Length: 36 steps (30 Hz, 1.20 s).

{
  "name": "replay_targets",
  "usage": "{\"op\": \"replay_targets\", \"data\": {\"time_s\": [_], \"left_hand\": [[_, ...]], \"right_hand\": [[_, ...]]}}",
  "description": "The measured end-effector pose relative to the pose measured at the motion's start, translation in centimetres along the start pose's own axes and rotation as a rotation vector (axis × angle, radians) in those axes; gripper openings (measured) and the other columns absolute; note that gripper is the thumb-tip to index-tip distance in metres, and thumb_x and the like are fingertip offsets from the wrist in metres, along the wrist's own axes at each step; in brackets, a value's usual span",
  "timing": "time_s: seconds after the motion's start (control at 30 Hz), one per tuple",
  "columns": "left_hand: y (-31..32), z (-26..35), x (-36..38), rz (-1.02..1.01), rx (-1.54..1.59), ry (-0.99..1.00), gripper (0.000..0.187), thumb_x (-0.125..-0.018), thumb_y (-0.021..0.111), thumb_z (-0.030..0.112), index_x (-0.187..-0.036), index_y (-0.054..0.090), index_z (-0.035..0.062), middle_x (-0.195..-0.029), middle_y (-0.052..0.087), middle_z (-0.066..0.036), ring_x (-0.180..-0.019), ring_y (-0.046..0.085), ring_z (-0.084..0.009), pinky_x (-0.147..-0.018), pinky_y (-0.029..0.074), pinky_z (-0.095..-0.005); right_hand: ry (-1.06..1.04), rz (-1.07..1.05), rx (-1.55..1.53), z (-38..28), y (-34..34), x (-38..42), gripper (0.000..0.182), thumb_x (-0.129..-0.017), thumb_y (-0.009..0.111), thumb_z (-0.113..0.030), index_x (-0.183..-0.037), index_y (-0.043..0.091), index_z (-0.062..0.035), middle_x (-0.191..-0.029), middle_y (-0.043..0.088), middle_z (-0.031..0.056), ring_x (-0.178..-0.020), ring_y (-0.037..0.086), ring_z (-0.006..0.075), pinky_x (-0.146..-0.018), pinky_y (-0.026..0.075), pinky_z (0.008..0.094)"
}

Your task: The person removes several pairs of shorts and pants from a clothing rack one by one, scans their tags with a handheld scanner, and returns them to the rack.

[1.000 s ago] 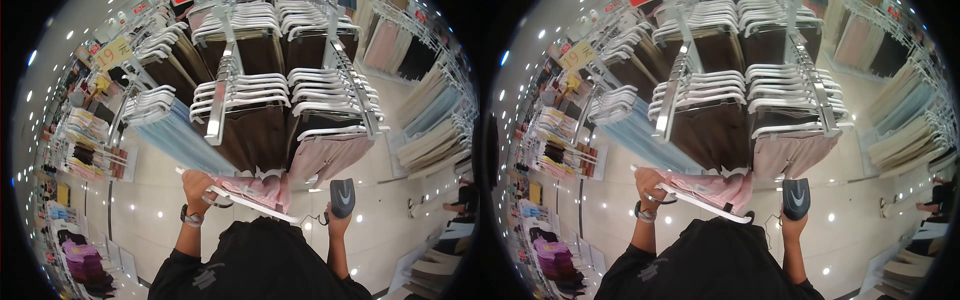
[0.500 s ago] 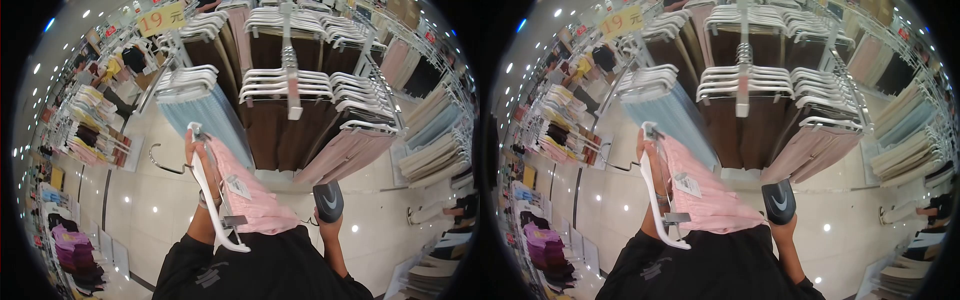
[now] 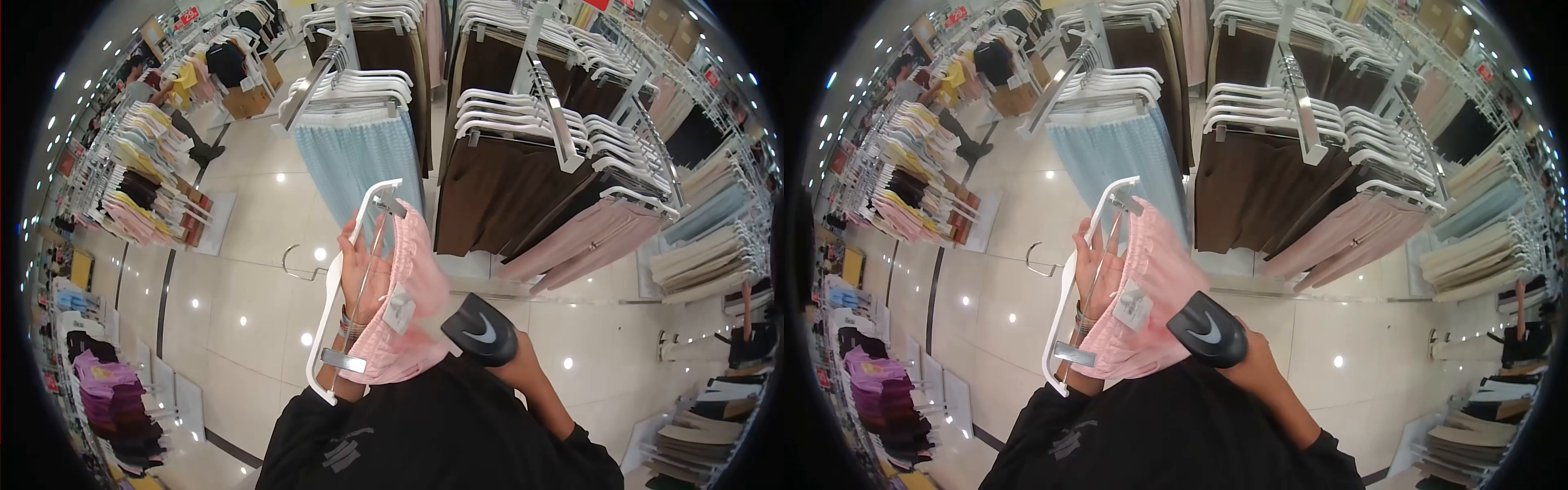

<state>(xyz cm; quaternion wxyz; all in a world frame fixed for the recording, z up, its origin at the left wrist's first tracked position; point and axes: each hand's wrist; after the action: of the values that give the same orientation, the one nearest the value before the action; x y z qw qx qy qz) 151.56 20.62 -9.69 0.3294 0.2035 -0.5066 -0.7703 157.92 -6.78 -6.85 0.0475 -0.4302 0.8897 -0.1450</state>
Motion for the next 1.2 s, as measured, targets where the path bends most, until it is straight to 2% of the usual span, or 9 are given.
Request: {"op": "replay_targets", "data": {"time_s": [0.1,0.3,0.63,0.7,0.83,0.9,1.07,1.13,1.2], "left_hand": [[-0.7,0.7,0.4,-0.03,0.111,-0.007,0.037,-0.102,0.035,0.041,-0.128,0.041,0.0162,-0.147,0.039,-0.004,-0.141,0.029,-0.0298,-0.108,0.031,-0.0653],[-0.7,1.1,0.3,-0.041,0.242,-0.033,0.036,-0.101,0.037,0.043,-0.128,0.042,0.0199,-0.15,0.036,-0.007,-0.141,0.028,-0.032,-0.108,0.027,-0.0679],[2.0,-3.1,-0.5,-0.009,0.148,-0.13,0.034,-0.101,0.039,0.042,-0.125,0.044,0.0188,-0.145,0.04,-0.002,-0.138,0.034,-0.0296,-0.108,0.031,-0.0645],[2.6,-4.5,-0.8,-0.048,0.181,-0.168,0.035,-0.101,0.038,0.043,-0.127,0.044,0.0197,-0.145,0.04,-0.002,-0.138,0.033,-0.029,-0.109,0.032,-0.0625],[4.1,-7.8,-1.0,-0.088,0.109,-0.162,0.036,-0.101,0.037,0.045,-0.127,0.044,0.0201,-0.147,0.038,-0.001,-0.138,0.033,-0.0284,-0.109,0.034,-0.0599],[5.2,-9.3,-1.4,-0.029,-0.001,-0.117,0.035,-0.101,0.038,0.044,-0.124,0.044,0.0187,-0.149,0.034,0.0,-0.137,0.034,-0.0285,-0.109,0.036,-0.0569],[5.9,-11.8,-2.8,-0.035,-0.426,0.069,0.03,-0.102,0.042,0.036,-0.119,0.047,0.0109,-0.152,0.029,-0.007,-0.133,0.037,-0.0305,-0.111,0.033,-0.0459],[5.7,-12.0,-3.6,-0.001,-1.104,0.478,0.028,-0.103,0.043,0.03,-0.111,0.051,0.0041,-0.15,0.032,-0.016,-0.133,0.038,-0.0326,-0.109,0.032,-0.0412],[5.3,-10.7,-3.9,0.072,-1.242,0.599,0.029,-0.102,0.044,0.027,-0.103,0.054,-0.0006,-0.147,0.036,-0.022,-0.132,0.039,-0.0349,-0.108,0.032,-0.0406]], "right_hand": [[0.144,-0.155,0.03,-1.1,0.9,-0.7,0.06,-0.069,0.078,-0.013,-0.125,0.057,-0.0036,-0.114,0.067,0.0155,-0.105,0.065,0.0264,-0.089,0.049,0.0349],[0.119,-0.316,-0.023,-2.9,1.2,-2.3,0.061,-0.07,0.075,-0.014,-0.126,0.056,-0.0052,-0.114,0.067,0.0152,-0.107,0.064,0.0309,-0.091,0.048,0.0368],[0.134,-0.258,-0.055,-0.2,-0.6,-2.2,0.06,-0.07,0.073,-0.014,-0.126,0.055,-0.0048,-0.112,0.066,0.0164,-0.104,0.063,0.0334,-0.09,0.049,0.0384],[0.171,-0.248,-0.069,-0.1,-1.8,-2.1,0.051,-0.072,0.078,-0.012,-0.118,0.06,-0.0013,-0.11,0.068,0.0108,-0.1,0.064,0.0193,-0.09,0.048,0.0329],[0.139,-0.211,-0.163,1.3,-5.0,-1.7,0.053,-0.072,0.079,-0.012,-0.12,0.059,-0.0015,-0.111,0.068,0.0102,-0.101,0.063,0.0194,-0.09,0.048,0.0326],[0.179,-0.169,-0.144,2.0,-7.0,-1.7,0.06,-0.07,0.076,-0.016,-0.126,0.056,-0.0025,-0.113,0.067,0.0144,-0.105,0.064,0.0267,-0.09,0.048,0.0354],[0.124,-0.126,-0.221,4.8,-11.5,-1.9,0.06,-0.071,0.077,-0.016,-0.125,0.056,-0.0024,-0.112,0.067,0.0147,-0.104,0.065,0.0259,-0.09,0.048,0.0347],[0.177,-0.088,-0.162,6.2,-13.1,-2.0,0.059,-0.071,0.076,-0.015,-0.125,0.056,-0.0022,-0.112,0.068,0.0149,-0.104,0.065,0.0258,-0.089,0.048,0.0345],[0.168,-0.1,-0.185,9.1,-13.9,-1.9,0.059,-0.07,0.076,-0.013,-0.124,0.056,-0.0012,-0.111,0.068,0.0153,-0.104,0.064,0.0244,-0.09,0.048,0.0343]]}}
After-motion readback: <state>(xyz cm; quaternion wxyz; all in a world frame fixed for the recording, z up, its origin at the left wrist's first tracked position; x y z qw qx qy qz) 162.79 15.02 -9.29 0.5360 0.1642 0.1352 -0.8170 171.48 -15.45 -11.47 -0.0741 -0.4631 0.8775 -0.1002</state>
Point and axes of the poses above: each hand's wrist, its own x-axis away from the middle knuckle, its own y-axis out of the palm, z = x × y
